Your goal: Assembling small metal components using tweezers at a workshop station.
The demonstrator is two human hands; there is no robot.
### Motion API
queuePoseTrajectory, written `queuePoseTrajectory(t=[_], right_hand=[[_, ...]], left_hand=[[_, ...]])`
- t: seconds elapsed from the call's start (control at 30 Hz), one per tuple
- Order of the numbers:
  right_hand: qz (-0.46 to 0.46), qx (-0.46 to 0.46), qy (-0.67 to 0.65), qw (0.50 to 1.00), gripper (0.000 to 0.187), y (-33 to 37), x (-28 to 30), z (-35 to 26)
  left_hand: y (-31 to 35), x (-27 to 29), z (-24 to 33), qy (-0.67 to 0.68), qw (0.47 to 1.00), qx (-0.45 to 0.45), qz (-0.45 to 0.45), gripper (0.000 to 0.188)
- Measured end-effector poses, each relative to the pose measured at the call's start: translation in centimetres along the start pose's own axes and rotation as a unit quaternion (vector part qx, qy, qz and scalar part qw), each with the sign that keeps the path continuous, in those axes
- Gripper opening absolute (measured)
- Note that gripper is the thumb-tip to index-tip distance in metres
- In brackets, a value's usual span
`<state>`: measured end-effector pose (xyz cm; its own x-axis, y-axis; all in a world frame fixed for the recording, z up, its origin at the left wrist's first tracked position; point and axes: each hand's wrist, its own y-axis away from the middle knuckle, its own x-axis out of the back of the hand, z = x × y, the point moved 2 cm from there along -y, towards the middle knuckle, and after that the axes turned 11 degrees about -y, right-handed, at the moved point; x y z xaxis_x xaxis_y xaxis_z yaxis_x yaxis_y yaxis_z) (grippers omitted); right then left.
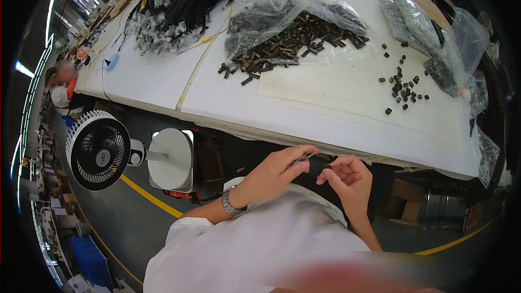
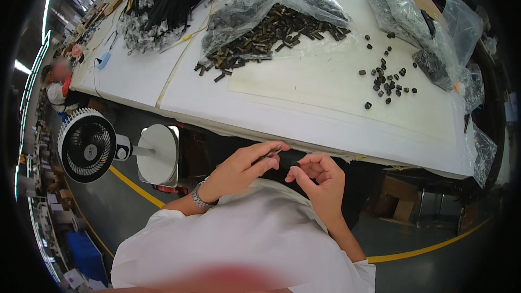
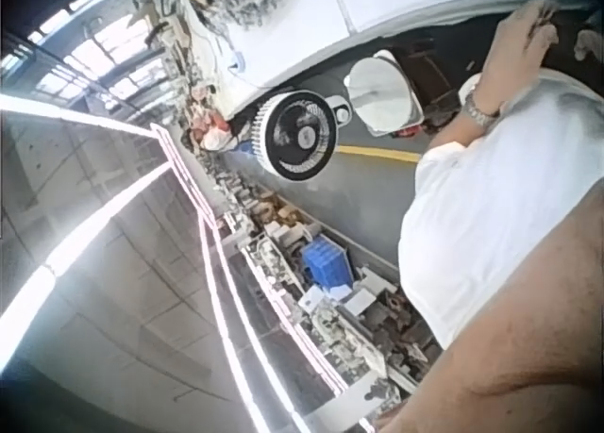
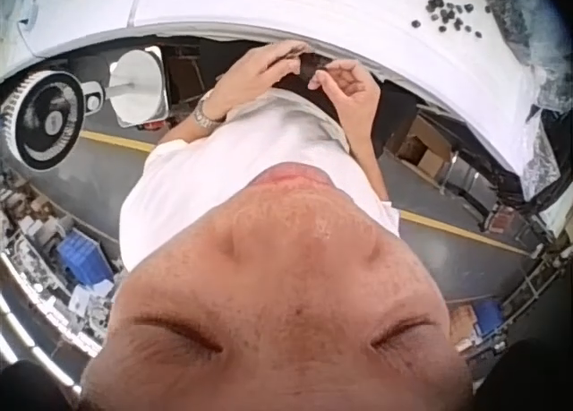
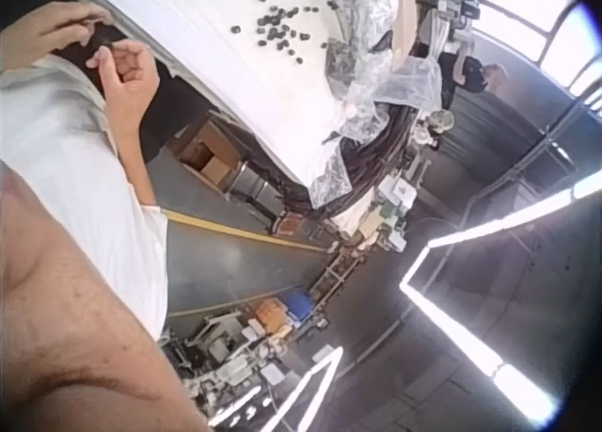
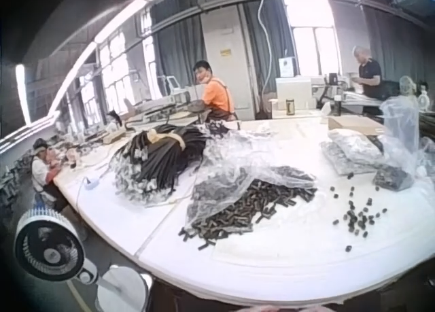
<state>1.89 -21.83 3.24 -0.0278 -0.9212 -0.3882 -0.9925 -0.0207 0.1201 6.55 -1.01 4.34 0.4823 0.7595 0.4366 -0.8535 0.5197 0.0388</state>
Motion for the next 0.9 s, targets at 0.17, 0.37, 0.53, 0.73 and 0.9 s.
queuePoseTrajectory(t=[0.17,0.37,0.53,0.73,0.9], right_hand=[[0.014,0.068,0.045,0.997,0.016,-0.6,-0.3,-0.9],[0.03,0.096,0.077,0.992,0.016,-0.6,-0.3,-0.1],[0.027,0.107,0.11,0.988,0.016,0.3,-0.6,0.1],[0.015,0.185,0.221,0.957,0.021,0.9,-0.7,1.0],[-0.012,0.261,0.291,0.921,0.024,0.8,-1.2,1.5]], left_hand=[[1.1,0.7,2.5,-0.108,0.994,0.004,0.026,0.036],[0.9,-0.4,2.0,-0.157,0.986,-0.047,0.034,0.043],[1.3,-0.6,2.2,-0.203,0.975,-0.083,0.039,0.041],[1.9,-1.1,2.6,-0.256,0.962,-0.086,0.037,0.037],[1.7,-1.1,2.5,-0.319,0.94,-0.115,0.029,0.037]])
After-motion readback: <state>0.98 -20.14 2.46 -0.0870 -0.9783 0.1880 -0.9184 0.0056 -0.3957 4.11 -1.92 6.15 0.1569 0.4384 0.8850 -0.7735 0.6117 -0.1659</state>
